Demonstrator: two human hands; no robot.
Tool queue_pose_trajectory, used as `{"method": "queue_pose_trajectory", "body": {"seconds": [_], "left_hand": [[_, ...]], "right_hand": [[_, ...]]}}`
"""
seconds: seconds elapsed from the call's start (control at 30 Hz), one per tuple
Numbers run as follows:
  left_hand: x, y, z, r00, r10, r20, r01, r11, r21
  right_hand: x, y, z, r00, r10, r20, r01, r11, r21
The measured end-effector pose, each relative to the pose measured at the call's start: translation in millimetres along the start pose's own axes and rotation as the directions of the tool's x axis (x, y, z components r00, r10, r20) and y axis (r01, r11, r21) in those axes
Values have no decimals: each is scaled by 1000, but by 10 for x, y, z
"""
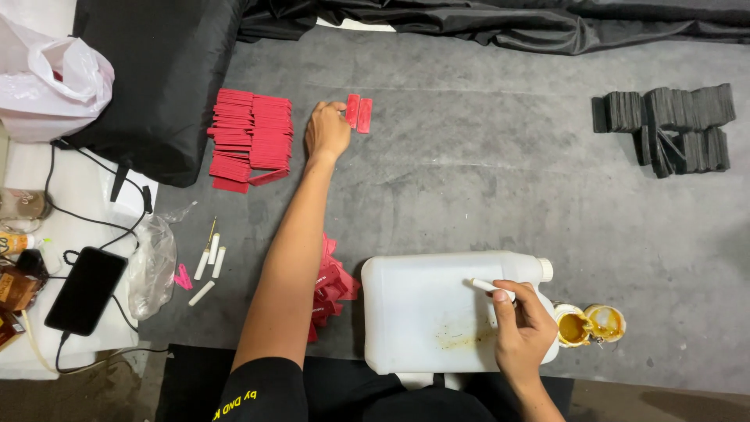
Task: Applying adhesive to the back of small red leather strips using a manual applicator tool
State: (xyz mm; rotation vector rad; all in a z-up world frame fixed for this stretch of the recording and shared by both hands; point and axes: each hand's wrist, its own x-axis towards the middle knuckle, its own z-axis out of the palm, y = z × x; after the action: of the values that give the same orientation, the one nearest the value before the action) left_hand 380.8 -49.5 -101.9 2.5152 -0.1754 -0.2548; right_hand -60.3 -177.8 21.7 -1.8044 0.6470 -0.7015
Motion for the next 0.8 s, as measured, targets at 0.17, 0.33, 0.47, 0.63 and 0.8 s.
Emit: {"method": "queue_pose_trajectory", "body": {"seconds": [0.17,0.33,0.47,0.63,0.8], "left_hand": [[11,-42,20,1000,-1,-19,0,999,-37],[-84,-201,202,972,95,-213,-123,985,-122],[-387,-209,333,845,340,-412,-340,937,77],[-448,-97,418,826,298,-477,-285,953,102],[-371,3,514,814,234,-531,-203,972,118]], "right_hand": [[-10,25,-11,1000,-10,3,10,1000,-14],[-19,15,-22,1000,-25,-8,25,999,-22],[-20,13,-20,999,-47,-9,47,999,-11],[-42,38,-31,998,-55,-17,55,998,5],[-38,3,-17,999,-50,-9,50,999,-19]]}}
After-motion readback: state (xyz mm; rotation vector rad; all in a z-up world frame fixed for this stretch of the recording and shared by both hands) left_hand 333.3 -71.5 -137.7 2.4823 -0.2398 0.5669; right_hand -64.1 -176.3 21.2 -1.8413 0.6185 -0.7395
